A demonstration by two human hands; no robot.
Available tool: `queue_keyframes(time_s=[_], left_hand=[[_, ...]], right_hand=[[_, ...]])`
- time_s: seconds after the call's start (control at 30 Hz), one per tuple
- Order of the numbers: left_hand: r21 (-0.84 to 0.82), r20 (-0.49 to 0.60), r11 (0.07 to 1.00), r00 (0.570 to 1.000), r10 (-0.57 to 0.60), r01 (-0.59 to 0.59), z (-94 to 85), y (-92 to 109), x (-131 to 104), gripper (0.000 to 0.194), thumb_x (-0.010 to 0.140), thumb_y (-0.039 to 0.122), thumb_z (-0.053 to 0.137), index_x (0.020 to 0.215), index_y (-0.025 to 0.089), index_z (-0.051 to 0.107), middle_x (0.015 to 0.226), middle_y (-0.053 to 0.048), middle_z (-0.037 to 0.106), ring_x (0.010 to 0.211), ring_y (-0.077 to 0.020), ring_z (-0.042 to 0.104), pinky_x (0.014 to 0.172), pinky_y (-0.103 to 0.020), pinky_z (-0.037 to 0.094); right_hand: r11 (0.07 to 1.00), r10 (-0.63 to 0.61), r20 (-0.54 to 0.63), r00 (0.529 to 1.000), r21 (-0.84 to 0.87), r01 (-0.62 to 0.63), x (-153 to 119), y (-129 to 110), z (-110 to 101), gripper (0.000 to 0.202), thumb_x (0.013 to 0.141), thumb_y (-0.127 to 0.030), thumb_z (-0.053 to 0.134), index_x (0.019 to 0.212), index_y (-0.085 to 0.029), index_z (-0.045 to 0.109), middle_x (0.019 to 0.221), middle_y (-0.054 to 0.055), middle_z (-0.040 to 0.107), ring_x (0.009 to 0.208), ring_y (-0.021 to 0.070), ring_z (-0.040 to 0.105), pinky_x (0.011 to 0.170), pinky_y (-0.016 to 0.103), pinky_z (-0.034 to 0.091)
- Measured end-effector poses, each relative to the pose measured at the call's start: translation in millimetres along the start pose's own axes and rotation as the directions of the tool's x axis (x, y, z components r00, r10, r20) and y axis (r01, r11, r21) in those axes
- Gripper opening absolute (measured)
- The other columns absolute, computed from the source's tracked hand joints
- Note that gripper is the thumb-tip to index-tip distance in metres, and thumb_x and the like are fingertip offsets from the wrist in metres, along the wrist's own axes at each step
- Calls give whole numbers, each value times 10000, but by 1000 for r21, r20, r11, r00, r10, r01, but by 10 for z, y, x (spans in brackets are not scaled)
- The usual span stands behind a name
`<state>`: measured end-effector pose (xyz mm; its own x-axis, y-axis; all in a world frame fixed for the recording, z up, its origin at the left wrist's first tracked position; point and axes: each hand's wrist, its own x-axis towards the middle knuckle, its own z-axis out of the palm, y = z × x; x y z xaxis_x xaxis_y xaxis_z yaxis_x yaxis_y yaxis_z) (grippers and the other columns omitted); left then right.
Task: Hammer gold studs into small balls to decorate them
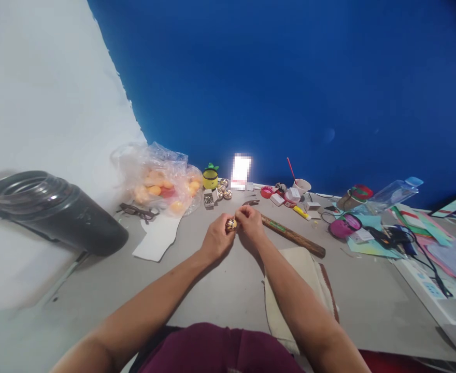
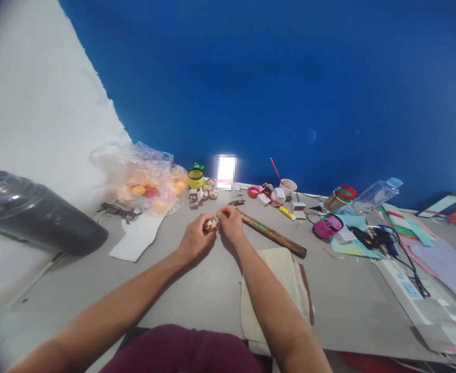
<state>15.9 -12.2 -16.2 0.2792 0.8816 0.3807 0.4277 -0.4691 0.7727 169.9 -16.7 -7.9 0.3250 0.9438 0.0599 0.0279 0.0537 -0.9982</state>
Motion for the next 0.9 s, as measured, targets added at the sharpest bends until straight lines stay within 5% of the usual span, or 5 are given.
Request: queue_keyframes(time_s=[0.17,0.3,0.6,0.9], left_hand=[[-245,-15,956,986,-168,160,-6,-104,102,356,768,251,726,1109,195,641,1004,-63,759,857,-214,708,798,-356,583],[-379,48,904,980,-195,198,-53,-180,169,398,758,266,735,1132,183,627,1041,-76,758,861,-201,711,777,-338,588],[-166,31,982,996,-86,90,-69,-104,111,472,809,262,690,1271,181,634,1146,-92,743,1008,-250,704,907,-395,570],[-74,69,997,997,-30,35,-85,-61,93,229,855,257,610,1075,193,617,1063,-77,683,954,-237,647,894,-392,529]], right_hand=[[938,96,84,992,325,-118,32,-61,-110,381,636,-489,882,771,-211,659,725,-14,633,589,96,509,485,204,462],[914,104,234,967,360,-186,-14,-47,-59,453,568,-507,958,736,-195,676,724,-7,636,555,77,474,459,198,435],[958,66,330,942,244,-152,-44,9,-27,388,631,-502,932,755,-196,728,699,-7,658,558,89,494,491,212,428],[974,76,375,924,168,-149,-65,9,-21,274,664,-424,881,736,-195,750,694,-1,676,557,95,490,514,225,410]])
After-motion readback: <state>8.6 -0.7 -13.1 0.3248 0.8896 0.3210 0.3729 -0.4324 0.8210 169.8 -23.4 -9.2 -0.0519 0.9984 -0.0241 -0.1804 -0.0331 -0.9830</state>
